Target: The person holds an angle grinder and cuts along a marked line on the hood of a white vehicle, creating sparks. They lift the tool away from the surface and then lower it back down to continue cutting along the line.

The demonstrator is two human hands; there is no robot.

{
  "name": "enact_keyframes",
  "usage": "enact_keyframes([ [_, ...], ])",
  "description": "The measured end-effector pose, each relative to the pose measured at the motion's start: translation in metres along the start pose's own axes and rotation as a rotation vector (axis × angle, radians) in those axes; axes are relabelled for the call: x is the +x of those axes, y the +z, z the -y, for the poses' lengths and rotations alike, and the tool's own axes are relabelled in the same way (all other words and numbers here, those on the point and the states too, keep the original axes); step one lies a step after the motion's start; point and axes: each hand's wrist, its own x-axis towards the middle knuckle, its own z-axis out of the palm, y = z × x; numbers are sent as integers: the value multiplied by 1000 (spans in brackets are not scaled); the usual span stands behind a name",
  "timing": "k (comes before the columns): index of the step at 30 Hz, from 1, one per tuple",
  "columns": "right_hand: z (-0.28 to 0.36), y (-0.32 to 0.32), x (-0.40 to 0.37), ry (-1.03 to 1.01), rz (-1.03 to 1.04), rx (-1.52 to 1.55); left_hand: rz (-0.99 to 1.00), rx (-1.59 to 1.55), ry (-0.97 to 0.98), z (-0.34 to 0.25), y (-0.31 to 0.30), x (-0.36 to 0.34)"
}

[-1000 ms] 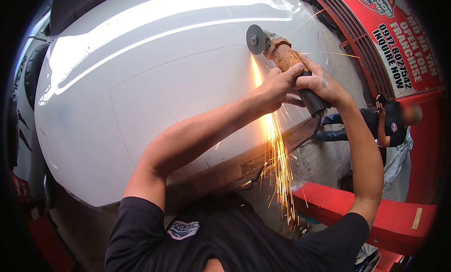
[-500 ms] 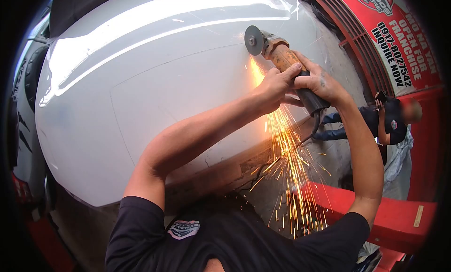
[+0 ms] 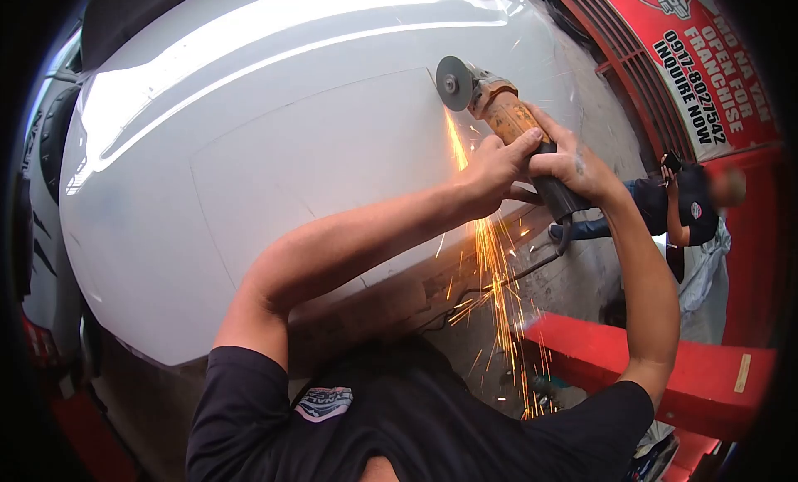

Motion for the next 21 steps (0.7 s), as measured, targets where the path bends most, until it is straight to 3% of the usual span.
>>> enact_keyframes([
  [16, -22, 8, -20, 31, -21, 78, -27, -18, 15, 28, 9, -4],
  [21, -31, 4, -24, 20, -20, 34, 73, -64, 46, 27, 11, -11],
])
